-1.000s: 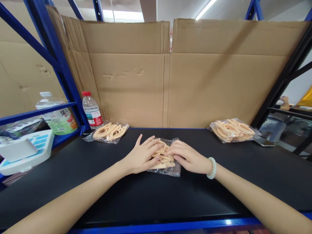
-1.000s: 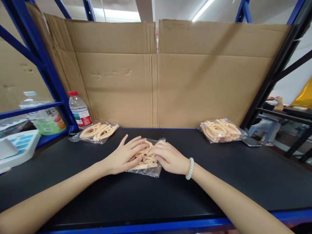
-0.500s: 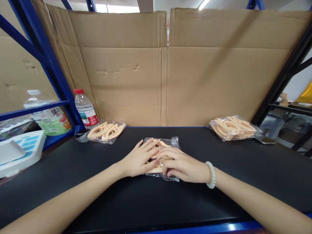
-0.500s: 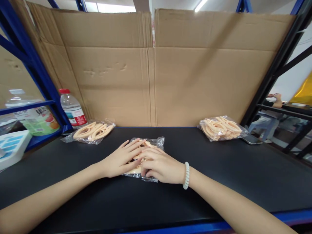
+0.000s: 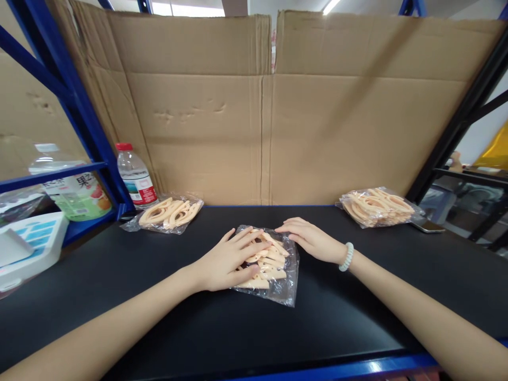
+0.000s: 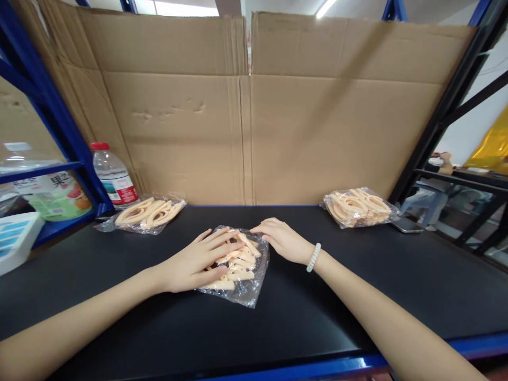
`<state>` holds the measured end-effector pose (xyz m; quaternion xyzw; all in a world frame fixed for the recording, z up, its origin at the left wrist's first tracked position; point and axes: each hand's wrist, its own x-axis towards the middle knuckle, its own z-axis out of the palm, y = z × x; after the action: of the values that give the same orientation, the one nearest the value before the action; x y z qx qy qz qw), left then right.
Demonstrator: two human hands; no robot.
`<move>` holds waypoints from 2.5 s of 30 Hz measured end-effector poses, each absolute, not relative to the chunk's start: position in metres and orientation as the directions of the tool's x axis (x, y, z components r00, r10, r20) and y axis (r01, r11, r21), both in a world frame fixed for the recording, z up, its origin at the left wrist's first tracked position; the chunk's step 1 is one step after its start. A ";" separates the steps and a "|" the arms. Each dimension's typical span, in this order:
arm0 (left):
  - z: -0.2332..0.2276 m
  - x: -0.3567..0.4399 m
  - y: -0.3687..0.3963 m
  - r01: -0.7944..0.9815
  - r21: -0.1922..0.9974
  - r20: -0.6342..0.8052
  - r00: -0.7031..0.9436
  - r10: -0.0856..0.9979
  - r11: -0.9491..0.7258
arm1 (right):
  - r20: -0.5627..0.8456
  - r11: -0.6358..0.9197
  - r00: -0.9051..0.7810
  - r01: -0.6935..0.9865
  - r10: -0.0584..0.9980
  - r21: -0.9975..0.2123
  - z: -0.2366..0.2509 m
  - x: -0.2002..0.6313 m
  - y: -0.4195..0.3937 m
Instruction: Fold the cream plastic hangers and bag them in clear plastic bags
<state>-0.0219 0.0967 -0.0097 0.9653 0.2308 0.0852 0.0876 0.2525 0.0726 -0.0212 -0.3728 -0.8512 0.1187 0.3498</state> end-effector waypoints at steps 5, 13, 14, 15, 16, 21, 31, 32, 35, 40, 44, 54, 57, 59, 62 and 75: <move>-0.009 -0.021 0.095 0.448 0.196 0.106 0.875 0.473 -0.872 | 0.499 0.662 -0.451 0.617 0.740 -0.426 -0.019 0.248 0.071; -0.008 -0.020 0.094 0.429 0.216 0.155 0.872 0.465 -0.877 | 0.473 0.627 -0.414 0.566 0.778 -0.536 -0.009 0.253 0.068; -0.008 -0.020 0.094 0.431 0.219 0.155 0.870 0.468 -0.875 | 0.463 0.626 -0.421 0.539 0.780 -0.563 -0.009 0.255 0.069; -0.008 -0.020 0.094 0.437 0.220 0.151 0.868 0.473 -0.872 | 0.454 0.625 -0.429 0.512 0.781 -0.590 -0.008 0.256 0.069; -0.008 -0.020 0.094 0.447 0.219 0.145 0.864 0.481 -0.868 | 0.446 0.621 -0.435 0.488 0.782 -0.613 -0.008 0.257 0.070; -0.008 -0.020 0.094 0.501 0.182 0.091 0.848 0.522 -0.846 | 0.441 0.588 -0.402 0.405 0.803 -0.701 -0.005 0.263 0.073; -0.008 -0.018 0.095 0.516 0.171 0.105 0.837 0.537 -0.839 | 0.433 0.489 -0.229 0.358 0.872 -0.795 -0.012 0.281 0.085; -0.008 -0.018 0.094 0.521 0.164 0.102 0.835 0.540 -0.837 | 0.457 0.508 -0.221 0.395 0.861 -0.766 -0.012 0.283 0.085; -0.009 -0.019 0.094 0.522 0.143 0.109 0.836 0.537 -0.841 | 0.578 0.600 -0.217 0.492 0.787 -0.632 -0.008 0.279 0.079; -0.014 -0.020 0.095 0.513 0.106 0.145 0.840 0.523 -0.852 | 0.625 0.799 -0.524 0.519 0.579 -0.305 0.001 0.246 0.054; -0.016 -0.018 0.096 0.522 0.102 0.152 0.833 0.532 -0.847 | 0.429 0.803 -0.712 0.593 0.556 -0.055 -0.004 0.229 0.046; -0.015 -0.019 0.095 0.499 0.150 0.203 0.829 0.521 -0.853 | 0.432 0.752 -0.620 0.593 0.655 -0.288 0.020 0.254 0.045; -0.016 -0.019 0.096 0.530 0.156 0.188 0.813 0.552 -0.833 | 0.397 0.721 -0.602 0.572 0.692 -0.390 0.025 0.261 0.045; -0.016 -0.019 0.097 0.549 0.164 0.187 0.799 0.572 -0.820 | 0.380 0.710 -0.601 0.565 0.704 -0.421 0.025 0.264 0.045; -0.017 -0.019 0.099 0.546 0.168 0.202 0.796 0.571 -0.820 | 0.368 0.693 -0.589 0.581 0.720 -0.427 0.024 0.266 0.048; -0.016 -0.021 0.098 0.562 0.139 0.178 0.796 0.579 -0.815 | 0.206 0.583 -0.565 0.812 0.799 -0.037 0.005 0.250 0.049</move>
<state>-0.0206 0.0976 -0.0159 0.9467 0.3015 0.1065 0.0395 0.2501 0.0492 0.0049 -0.4555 -0.8840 -0.0311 0.1004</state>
